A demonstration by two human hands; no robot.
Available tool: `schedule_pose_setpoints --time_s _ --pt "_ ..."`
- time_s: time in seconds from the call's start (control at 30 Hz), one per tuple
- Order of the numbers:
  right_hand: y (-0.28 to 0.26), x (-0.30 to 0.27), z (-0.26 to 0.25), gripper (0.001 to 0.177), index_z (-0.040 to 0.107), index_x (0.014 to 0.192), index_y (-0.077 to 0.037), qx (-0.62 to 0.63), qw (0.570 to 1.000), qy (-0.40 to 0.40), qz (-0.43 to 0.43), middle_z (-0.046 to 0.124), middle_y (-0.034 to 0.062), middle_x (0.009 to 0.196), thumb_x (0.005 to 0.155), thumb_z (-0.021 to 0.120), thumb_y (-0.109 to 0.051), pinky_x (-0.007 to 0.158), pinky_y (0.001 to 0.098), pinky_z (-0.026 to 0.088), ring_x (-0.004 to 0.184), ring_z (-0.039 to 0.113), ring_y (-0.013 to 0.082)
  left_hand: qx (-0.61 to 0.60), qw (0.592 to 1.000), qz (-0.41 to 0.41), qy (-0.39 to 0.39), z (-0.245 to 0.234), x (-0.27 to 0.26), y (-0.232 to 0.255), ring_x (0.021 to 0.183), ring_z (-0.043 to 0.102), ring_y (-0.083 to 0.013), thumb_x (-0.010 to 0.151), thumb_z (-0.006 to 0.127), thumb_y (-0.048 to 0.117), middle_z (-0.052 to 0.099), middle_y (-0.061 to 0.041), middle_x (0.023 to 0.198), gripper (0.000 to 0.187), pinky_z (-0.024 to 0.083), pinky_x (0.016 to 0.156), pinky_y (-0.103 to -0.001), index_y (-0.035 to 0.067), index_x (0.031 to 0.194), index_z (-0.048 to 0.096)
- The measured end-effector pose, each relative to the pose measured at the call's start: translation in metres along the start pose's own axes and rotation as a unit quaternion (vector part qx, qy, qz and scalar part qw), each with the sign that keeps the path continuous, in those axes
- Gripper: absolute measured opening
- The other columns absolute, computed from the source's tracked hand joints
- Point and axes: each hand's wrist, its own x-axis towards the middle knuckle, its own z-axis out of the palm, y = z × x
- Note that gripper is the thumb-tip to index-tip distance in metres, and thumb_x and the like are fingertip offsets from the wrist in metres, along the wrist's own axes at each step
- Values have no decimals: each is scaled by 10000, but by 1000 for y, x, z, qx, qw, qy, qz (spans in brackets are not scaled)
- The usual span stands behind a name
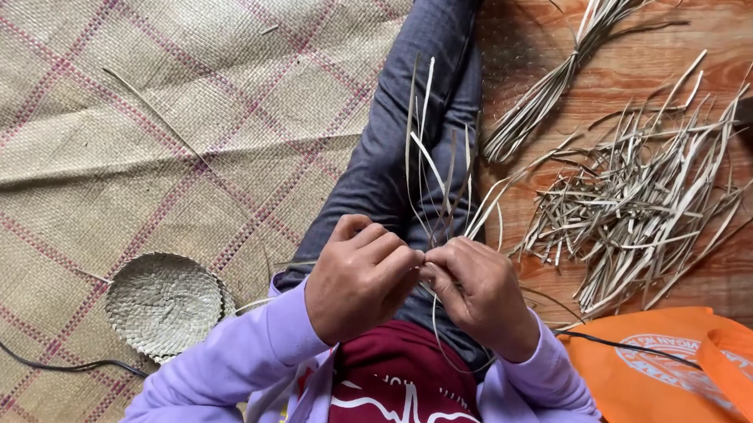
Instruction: Weaving dried plant fibers to create a small basket or container while sitting on the floor.
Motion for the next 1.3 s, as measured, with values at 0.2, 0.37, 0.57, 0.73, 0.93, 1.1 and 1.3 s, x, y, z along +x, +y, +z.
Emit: schedule_pose_setpoints --time_s 0.2,0.37,0.57,0.73,0.93,1.1,1.3 --pt "4 5 -8 82 729 936 -95 1 1000 -1 2 566 53 654 978 675 -138 553 375 531 587 629 277 -47 999 -10 -25 -10 4 -4 667 588 -234 1062 577 199 509 -23 716 171 462 801 -356 136 905 601" --pt "84 -17 -21 88 746 986 -77 -41 994 42 88 668 136 748 1017 664 -72 652 414 548 696 697 346 -169 979 -69 -87 -48 6 -14 740 647 -244 1045 605 227 637 -16 802 123 421 881 -387 150 954 632" --pt "128 -4 -49 95 750 1011 -16 -182 963 95 176 700 79 810 995 690 -88 560 347 429 605 558 220 -30 976 -179 -121 -131 -12 -42 795 552 -192 917 712 129 645 -37 819 87 323 1061 -397 82 872 654" --pt "195 -23 -64 113 730 943 -50 -272 940 112 176 692 50 767 1027 682 -108 503 332 408 558 530 181 8 965 -256 -65 -178 -87 -109 843 566 -233 1157 641 18 640 -141 966 78 448 934 -387 -50 1144 604" --pt "243 -51 -88 136 744 971 -40 -359 905 144 177 718 64 781 1079 685 -97 405 270 396 491 494 127 147 949 -275 -55 -207 -170 -197 931 590 -288 1500 497 40 654 -186 1125 321 530 1018 -432 -91 1239 628" --pt "229 -60 -112 149 764 910 -43 -427 871 185 158 747 68 787 1057 766 -21 532 264 489 591 599 142 57 957 -284 0 -176 -103 -134 1036 628 -312 1425 610 -101 663 -212 1220 58 541 1047 -429 -139 1389 586" --pt "29 18 -77 169 658 990 4 -222 952 208 -16 703 191 1080 1078 519 45 1122 493 414 1053 611 334 195 977 71 -41 -87 27 -24 808 691 -145 1013 810 197 762 36 832 39 313 1079 -415 182 1004 775"
